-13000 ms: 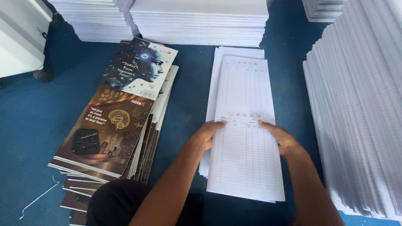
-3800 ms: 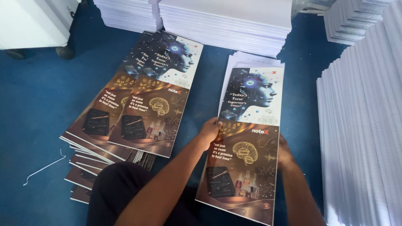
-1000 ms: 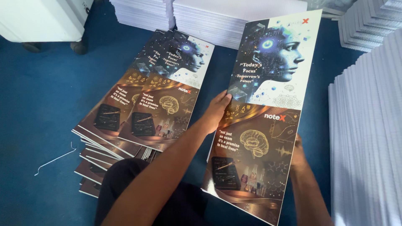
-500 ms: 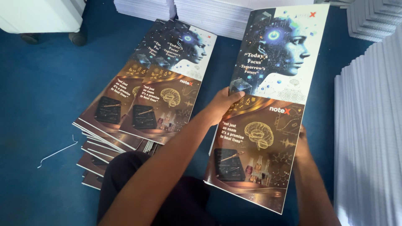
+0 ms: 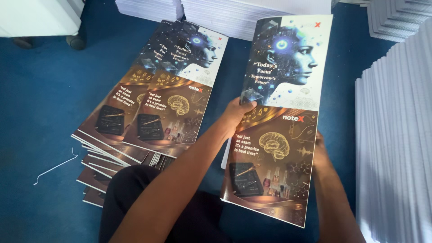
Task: The person assembles notebooks by inserting loose index pages into printed covers. They repeatedly pick up a cover, insert a stack of index pages, fold the cover around the pages, and place the completed notebook into a growing stack. The process is repeated multiple times.
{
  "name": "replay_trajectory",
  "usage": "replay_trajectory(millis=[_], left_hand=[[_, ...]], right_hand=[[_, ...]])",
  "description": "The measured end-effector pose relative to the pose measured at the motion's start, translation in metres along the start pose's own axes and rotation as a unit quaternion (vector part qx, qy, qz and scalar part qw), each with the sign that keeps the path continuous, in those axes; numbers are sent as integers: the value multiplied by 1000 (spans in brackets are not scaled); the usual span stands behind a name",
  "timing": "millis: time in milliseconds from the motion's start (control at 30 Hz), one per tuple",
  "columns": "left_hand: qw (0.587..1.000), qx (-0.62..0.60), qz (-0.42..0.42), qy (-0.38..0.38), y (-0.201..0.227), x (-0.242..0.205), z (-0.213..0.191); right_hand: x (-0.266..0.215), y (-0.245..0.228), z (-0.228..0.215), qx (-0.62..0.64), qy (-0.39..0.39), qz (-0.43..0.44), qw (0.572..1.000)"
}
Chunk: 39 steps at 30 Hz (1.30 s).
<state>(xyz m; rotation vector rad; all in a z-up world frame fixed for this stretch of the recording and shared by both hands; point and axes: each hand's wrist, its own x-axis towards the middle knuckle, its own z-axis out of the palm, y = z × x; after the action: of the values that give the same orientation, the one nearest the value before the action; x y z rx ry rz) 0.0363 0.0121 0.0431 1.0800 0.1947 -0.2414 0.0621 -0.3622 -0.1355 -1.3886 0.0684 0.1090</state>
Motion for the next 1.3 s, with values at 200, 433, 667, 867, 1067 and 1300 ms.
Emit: replay_trajectory(millis=[200, 433, 667, 867, 1067, 1300], left_hand=[[999, -38, 1, 9, -21, 8, -7], [996, -87, -18, 15, -33, 13, 0], [996, -80, 25, 13, -27, 5, 6], [993, -114, 25, -35, 15, -13, -1], [989, -140, 46, -30, 81, -33, -17], [981, -158, 98, 53, 146, -75, -68]], right_hand=[[-18, -32, 29, 18, -28, 16, 999], [-59, -147, 95, -146, 106, 146, 973], [-91, -198, 148, -125, 42, 61, 989], [-91, -224, 167, -67, -35, -24, 997], [-84, -271, 214, -85, -68, 17, 994], [-67, -291, 296, -113, -147, 22, 982]])
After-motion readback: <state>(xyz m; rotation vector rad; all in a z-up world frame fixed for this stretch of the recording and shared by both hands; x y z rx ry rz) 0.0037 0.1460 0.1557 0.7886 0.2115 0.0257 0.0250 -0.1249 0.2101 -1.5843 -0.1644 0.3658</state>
